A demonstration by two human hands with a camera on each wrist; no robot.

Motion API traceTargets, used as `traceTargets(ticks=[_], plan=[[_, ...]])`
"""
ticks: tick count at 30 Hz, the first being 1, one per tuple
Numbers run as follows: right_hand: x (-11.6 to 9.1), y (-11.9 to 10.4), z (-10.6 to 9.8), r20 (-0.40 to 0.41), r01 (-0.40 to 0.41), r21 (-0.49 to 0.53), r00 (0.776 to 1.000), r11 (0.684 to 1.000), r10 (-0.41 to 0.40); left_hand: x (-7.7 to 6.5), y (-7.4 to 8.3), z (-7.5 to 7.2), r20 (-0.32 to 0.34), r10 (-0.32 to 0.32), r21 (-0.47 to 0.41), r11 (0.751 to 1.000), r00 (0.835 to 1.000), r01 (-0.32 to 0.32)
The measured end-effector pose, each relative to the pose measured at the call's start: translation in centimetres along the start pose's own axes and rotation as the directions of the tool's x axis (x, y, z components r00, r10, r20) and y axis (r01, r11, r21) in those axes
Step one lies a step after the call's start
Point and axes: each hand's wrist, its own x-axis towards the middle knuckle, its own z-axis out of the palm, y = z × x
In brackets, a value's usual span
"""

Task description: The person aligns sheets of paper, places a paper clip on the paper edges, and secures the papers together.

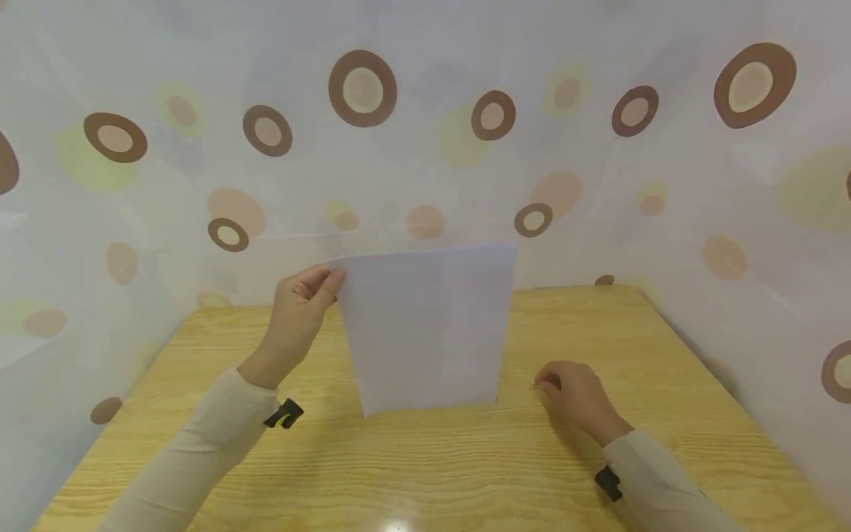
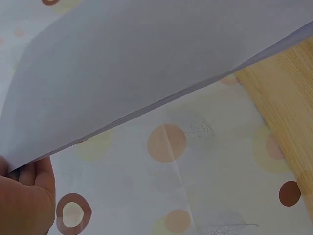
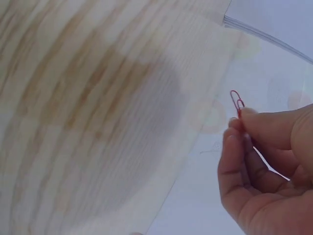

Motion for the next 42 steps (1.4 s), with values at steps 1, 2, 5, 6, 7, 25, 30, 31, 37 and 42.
traceTargets(ticks=[1, 2, 5, 6, 7, 25, 30, 31, 37, 42], plan=[[0.0, 0.0, 0.0, -0.018, 0.008, 0.009, 1.0, 1.0, -0.008, 0.0, 0.0, 0.0, -0.001, 0.0, -0.001, 1.0, 1.0, 0.0], [0.0, 0.0, 0.0, -0.037, 0.017, 0.017, 0.999, 1.0, -0.016, -0.1, 0.0, 0.0, -0.001, 0.0, -0.002, 1.0, 1.0, 0.0], [0.0, -0.1, -0.1, -0.088, 0.023, 0.059, 0.996, 0.998, -0.018, -0.2, 0.0, 0.0, 0.0, -0.003, -0.002, 1.0, 1.0, 0.003], [0.0, -0.2, -0.1, -0.099, 0.016, 0.077, 0.995, 0.997, -0.008, -0.2, 0.0, 0.0, 0.0, -0.004, -0.002, 1.0, 1.0, 0.004], [0.0, -0.3, -0.2, -0.106, 0.006, 0.094, 0.994, 0.996, 0.004, -0.2, 0.0, 0.0, 0.002, -0.003, 0.002, 1.0, 1.0, 0.003], [0.1, -1.5, -1.9, -0.193, 0.021, 0.208, 0.981, 0.978, 0.02, -0.1, -0.3, 0.5, 0.007, 0.002, 0.031, 1.0, 1.0, -0.003], [0.3, -2.2, -2.6, -0.223, 0.026, 0.253, 0.974, 0.967, 0.032, 0.0, -0.3, 0.6, 0.001, 0.005, 0.027, 1.0, 1.0, -0.005], [0.3, -2.3, -2.8, -0.238, 0.036, 0.26, 0.971, 0.965, 0.027, 0.0, -0.3, 0.6, 0.001, 0.008, 0.025, 1.0, 1.0, -0.008], [0.6, -3.2, -3.5, -0.343, 0.089, 0.264, 0.939, 0.961, 0.008, 0.1, -0.2, 0.5, -0.004, 0.027, 0.012, 1.0, 1.0, -0.026], [0.6, -3.9, -3.8, -0.426, 0.097, 0.249, 0.905, 0.964, 0.019, 0.0, -0.1, 0.4, -0.005, 0.035, 0.003, 0.999, 0.999, -0.035]])
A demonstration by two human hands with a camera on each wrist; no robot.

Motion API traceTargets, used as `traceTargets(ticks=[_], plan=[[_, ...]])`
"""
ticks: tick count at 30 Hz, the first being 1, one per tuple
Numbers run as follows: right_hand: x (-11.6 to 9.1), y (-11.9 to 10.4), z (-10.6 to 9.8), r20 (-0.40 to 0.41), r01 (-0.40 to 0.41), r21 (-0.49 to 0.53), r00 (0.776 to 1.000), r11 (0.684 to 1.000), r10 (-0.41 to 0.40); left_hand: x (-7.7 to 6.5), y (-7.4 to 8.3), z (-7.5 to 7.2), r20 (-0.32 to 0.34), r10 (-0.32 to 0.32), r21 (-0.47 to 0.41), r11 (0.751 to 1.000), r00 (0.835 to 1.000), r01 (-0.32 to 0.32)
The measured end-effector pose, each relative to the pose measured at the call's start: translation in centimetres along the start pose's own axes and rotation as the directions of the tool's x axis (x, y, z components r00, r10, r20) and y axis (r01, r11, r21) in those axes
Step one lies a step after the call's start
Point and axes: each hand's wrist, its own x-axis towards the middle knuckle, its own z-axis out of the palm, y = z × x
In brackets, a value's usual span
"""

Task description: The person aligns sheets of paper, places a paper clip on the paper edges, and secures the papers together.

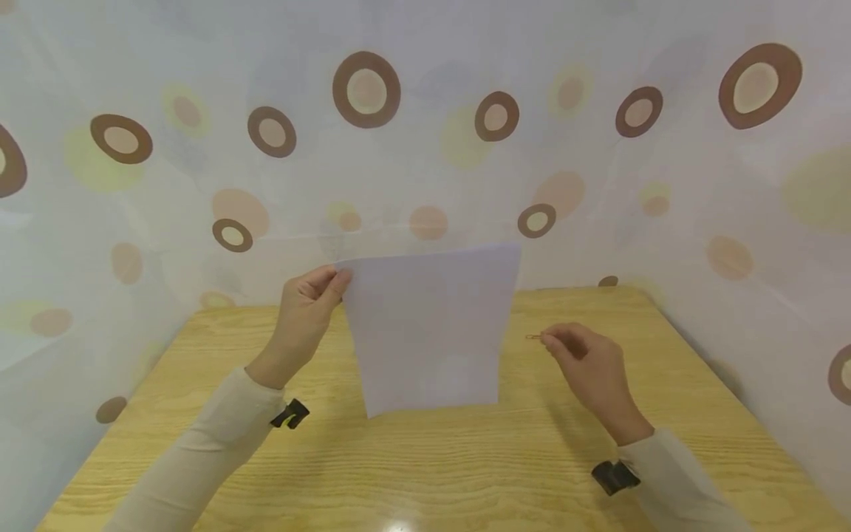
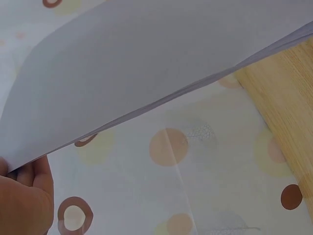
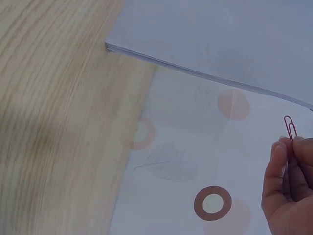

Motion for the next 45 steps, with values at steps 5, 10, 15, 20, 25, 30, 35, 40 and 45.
traceTargets(ticks=[5, 10, 15, 20, 25, 30, 35, 40, 45], plan=[[0.5, -1.2, -0.4, -0.09, 0.006, 0.027, 0.996, 1.0, -0.003, -0.1, 0.0, -0.1, 0.009, 0.0, -0.009, 1.0, 1.0, 0.0], [1.4, -2.1, -0.8, -0.169, 0.04, 0.059, 0.985, 0.997, -0.029, 0.0, 0.1, -0.1, 0.013, 0.008, -0.015, 1.0, 1.0, -0.008], [2.4, -2.6, -1.1, -0.233, 0.037, 0.093, 0.972, 0.995, -0.015, 0.1, 0.3, 0.2, 0.03, 0.014, -0.021, 1.0, 0.999, -0.013], [3.3, -3.4, -1.1, -0.32, 0.108, 0.131, 0.945, 0.985, -0.061, 0.0, 0.3, 0.4, 0.035, 0.003, -0.028, 1.0, 0.999, -0.002], [4.2, -5.0, -0.8, -0.424, 0.25, 0.171, 0.892, 0.953, -0.158, -0.1, 0.4, 0.4, 0.045, -0.004, -0.019, 1.0, 0.999, 0.005], [5.2, -7.1, -0.4, -0.456, 0.363, 0.255, 0.862, 0.896, -0.22, -0.1, 0.4, 0.4, 0.054, -0.005, -0.02, 1.0, 0.999, 0.006], [6.1, -9.6, 0.1, -0.46, 0.453, 0.336, 0.844, 0.826, -0.276, -0.1, 0.4, 0.5, 0.048, -0.004, -0.02, 1.0, 0.999, 0.005], [6.6, -11.4, 0.9, -0.441, 0.485, 0.351, 0.84, 0.801, -0.315, -0.4, 0.3, 0.4, 0.036, 0.001, -0.009, 1.0, 0.999, -0.001], [7.1, -12.5, 1.7, -0.429, 0.493, 0.329, 0.838, 0.805, -0.337, -0.5, 0.3, 0.4, 0.034, 0.004, -0.01, 1.0, 0.999, -0.003]])
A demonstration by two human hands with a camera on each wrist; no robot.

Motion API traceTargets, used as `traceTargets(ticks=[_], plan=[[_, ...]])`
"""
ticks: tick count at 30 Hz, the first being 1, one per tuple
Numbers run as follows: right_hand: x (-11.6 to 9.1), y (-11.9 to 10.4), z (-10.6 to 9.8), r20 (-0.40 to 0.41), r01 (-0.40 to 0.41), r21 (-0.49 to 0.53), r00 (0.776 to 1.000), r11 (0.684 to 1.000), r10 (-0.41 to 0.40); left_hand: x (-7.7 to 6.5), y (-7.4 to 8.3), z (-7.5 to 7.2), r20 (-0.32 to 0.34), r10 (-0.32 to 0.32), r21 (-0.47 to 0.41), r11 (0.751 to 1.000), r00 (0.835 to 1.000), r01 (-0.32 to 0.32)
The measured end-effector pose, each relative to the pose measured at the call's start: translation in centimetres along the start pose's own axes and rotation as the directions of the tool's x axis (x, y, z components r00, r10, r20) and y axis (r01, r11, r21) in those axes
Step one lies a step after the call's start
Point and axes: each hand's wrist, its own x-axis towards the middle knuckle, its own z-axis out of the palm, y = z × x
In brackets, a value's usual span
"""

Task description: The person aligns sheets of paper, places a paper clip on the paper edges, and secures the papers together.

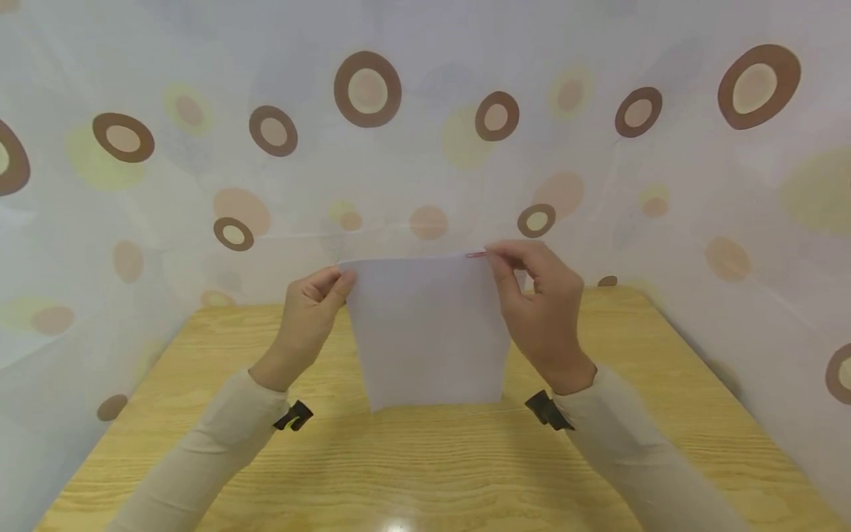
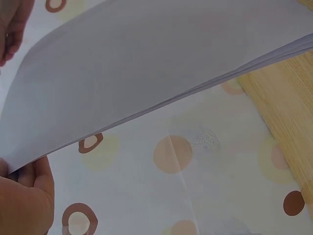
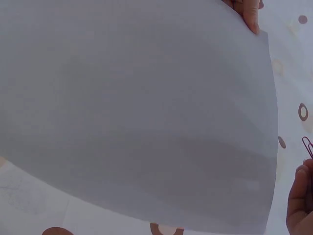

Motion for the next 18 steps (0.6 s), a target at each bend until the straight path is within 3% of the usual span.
traceTargets(ticks=[10, 18], plan=[[0.6, -0.4, 2.8, 0.042, 0.053, -0.087, 0.998, 0.995, -0.05, -0.2, 0.2, 0.2, -0.002, -0.005, -0.019, 1.0, 1.0, 0.005], [0.7, -0.3, 4.6, 0.11, 0.152, -0.151, 0.984, 0.977, -0.137, -0.2, 0.1, 0.6, 0.003, 0.008, -0.032, 0.999, 1.0, -0.008]])
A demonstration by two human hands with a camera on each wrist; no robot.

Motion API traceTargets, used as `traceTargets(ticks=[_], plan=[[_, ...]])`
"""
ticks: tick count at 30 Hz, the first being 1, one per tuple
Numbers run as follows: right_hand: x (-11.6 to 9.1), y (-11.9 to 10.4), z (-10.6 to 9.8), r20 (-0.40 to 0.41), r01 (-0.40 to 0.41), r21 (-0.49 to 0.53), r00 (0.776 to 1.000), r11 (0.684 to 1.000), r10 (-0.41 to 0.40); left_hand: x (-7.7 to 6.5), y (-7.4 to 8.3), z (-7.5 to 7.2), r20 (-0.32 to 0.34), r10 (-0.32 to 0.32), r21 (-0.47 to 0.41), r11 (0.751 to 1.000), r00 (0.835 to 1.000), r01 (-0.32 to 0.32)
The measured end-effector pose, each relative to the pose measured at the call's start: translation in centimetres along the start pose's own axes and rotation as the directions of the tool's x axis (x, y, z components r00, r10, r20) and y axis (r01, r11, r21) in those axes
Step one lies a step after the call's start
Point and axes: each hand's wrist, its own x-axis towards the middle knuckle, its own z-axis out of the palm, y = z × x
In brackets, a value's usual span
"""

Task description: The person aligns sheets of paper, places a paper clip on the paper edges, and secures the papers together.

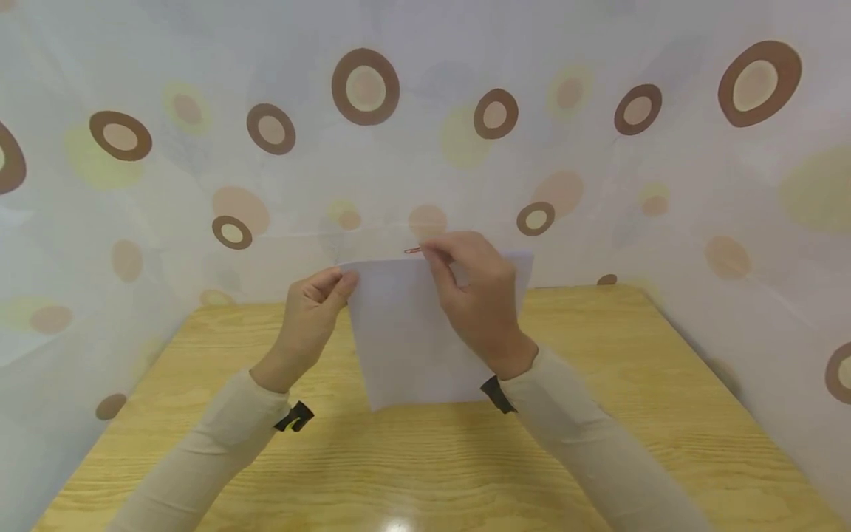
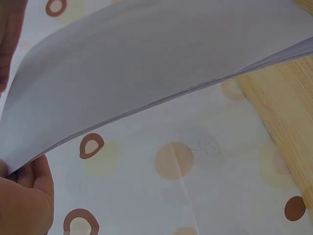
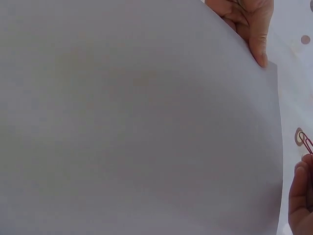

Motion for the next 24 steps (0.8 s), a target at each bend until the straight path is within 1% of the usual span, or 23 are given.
traceTargets(ticks=[4, 9, 12, 16, 24], plan=[[0.1, -0.2, 0.6, 0.021, 0.041, -0.027, 0.999, 0.999, -0.041, 0.0, 0.0, 0.2, 0.005, 0.006, -0.002, 1.0, 1.0, -0.006], [0.1, -0.3, 1.3, 0.054, 0.075, -0.084, 0.996, 0.994, -0.07, -0.1, 0.0, 0.3, 0.012, 0.014, 0.0, 1.0, 1.0, -0.014], [0.2, -0.4, 1.7, 0.087, 0.097, -0.113, 0.992, 0.989, -0.088, -0.1, -0.1, 0.3, 0.009, 0.023, 0.003, 1.0, 1.0, -0.023], [0.4, -0.5, 2.1, 0.125, 0.118, -0.141, 0.987, 0.983, -0.1, -0.1, -0.2, 0.3, 0.012, 0.039, 0.006, 0.999, 0.999, -0.039], [1.0, -0.9, 2.6, 0.18, 0.149, -0.161, 0.976, 0.976, -0.12, 0.1, -0.2, 0.3, 0.017, 0.053, 0.018, 0.998, 0.998, -0.053]])
